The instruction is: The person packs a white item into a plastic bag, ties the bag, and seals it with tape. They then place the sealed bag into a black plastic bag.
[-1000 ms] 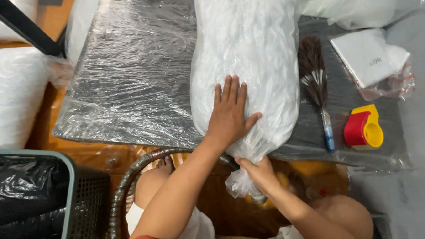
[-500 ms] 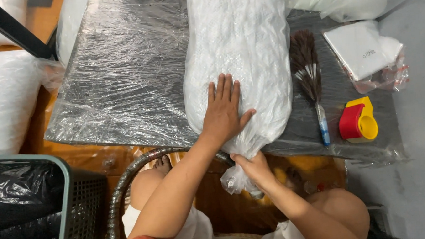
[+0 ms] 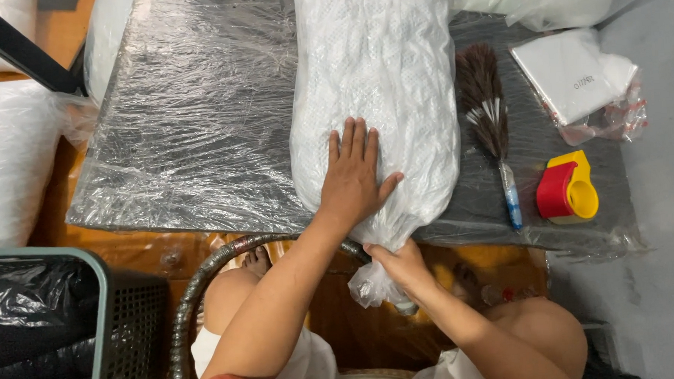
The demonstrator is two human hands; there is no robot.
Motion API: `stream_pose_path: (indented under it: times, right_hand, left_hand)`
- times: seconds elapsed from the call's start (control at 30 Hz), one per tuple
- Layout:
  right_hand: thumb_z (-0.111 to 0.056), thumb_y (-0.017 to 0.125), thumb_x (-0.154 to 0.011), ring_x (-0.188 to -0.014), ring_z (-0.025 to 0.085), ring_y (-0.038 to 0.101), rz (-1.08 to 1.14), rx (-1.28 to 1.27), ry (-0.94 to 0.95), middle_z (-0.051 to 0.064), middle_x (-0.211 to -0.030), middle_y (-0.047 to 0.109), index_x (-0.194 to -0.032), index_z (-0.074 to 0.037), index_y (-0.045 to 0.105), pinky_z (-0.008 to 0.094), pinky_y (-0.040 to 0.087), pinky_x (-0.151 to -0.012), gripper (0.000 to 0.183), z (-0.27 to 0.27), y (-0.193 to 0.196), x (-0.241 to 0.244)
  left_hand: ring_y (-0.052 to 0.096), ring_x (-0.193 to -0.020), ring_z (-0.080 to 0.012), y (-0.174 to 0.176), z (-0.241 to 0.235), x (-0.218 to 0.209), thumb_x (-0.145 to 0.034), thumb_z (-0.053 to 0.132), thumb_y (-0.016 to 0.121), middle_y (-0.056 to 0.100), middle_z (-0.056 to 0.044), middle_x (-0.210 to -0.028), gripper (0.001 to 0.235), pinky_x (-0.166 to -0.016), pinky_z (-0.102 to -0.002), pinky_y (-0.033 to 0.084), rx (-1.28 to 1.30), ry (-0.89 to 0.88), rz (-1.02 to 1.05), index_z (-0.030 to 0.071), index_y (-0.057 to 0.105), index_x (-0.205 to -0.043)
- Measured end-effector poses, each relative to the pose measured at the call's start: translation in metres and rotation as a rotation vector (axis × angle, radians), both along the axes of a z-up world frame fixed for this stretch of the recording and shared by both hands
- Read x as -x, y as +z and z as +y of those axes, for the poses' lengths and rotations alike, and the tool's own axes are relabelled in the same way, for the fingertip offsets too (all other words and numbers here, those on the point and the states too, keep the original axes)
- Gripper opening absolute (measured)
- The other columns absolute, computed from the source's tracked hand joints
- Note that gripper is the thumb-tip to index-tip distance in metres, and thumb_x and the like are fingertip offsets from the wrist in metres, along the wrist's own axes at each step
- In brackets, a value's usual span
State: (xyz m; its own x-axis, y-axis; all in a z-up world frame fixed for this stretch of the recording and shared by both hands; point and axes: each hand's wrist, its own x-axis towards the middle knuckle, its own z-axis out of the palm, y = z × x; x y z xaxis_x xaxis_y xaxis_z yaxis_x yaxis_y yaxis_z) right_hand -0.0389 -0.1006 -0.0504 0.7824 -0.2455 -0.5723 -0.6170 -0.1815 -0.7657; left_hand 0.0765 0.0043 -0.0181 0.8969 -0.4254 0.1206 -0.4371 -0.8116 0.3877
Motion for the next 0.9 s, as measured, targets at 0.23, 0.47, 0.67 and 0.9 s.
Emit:
stream_pose_path:
  times: [0.23, 0.47, 0.67, 0.9]
  right_hand:
    - [-0.029, 0.084, -0.075, -0.115, 0.032, 0.068, -0.002, 0.006, -0.004, 0.025, -0.118, 0.072, -0.128, 0.008, 0.065, 0.048, 0.055, -0.092, 0.067, -0.001, -0.004, -0.001]
    - [-0.029, 0.083, -0.077, -0.112, 0.031, 0.068, -0.001, -0.003, 0.013, 0.023, -0.117, 0.073, -0.127, 0.007, 0.065, 0.047, 0.056, -0.092, 0.064, -0.005, -0.010, -0.002]
    - [-0.027, 0.083, -0.077, -0.113, 0.032, 0.069, -0.008, -0.003, 0.010, 0.024, -0.118, 0.073, -0.128, 0.007, 0.065, 0.047, 0.057, -0.090, 0.064, -0.005, -0.010, -0.002]
    - [-0.027, 0.082, -0.078, -0.108, 0.030, 0.069, -0.016, 0.000, 0.022, 0.023, -0.113, 0.074, -0.124, 0.007, 0.068, 0.046, 0.057, -0.087, 0.059, -0.004, -0.009, -0.003]
  left_hand:
    - [0.015, -0.156, -0.0423, -0.002, -0.001, 0.000, -0.099, 0.061, 0.048, 0.029, -0.031, -0.162, 0.087, -0.127, -0.057, 0.004, -0.006, 0.000, -0.007, -0.005, 0.037, -0.154]
    - [0.016, -0.156, -0.0426, -0.004, -0.001, -0.001, -0.099, 0.061, 0.048, 0.030, -0.031, -0.161, 0.087, -0.127, -0.058, 0.005, -0.012, -0.001, -0.011, -0.006, 0.037, -0.153]
    - [0.016, -0.156, -0.0433, -0.006, -0.001, -0.001, -0.099, 0.060, 0.049, 0.030, -0.032, -0.161, 0.086, -0.126, -0.058, 0.005, -0.004, -0.006, -0.009, -0.006, 0.037, -0.153]
    - [0.016, -0.156, -0.0437, -0.009, -0.002, -0.003, -0.099, 0.060, 0.048, 0.030, -0.032, -0.161, 0.087, -0.126, -0.058, 0.005, -0.016, -0.009, 0.004, -0.006, 0.037, -0.153]
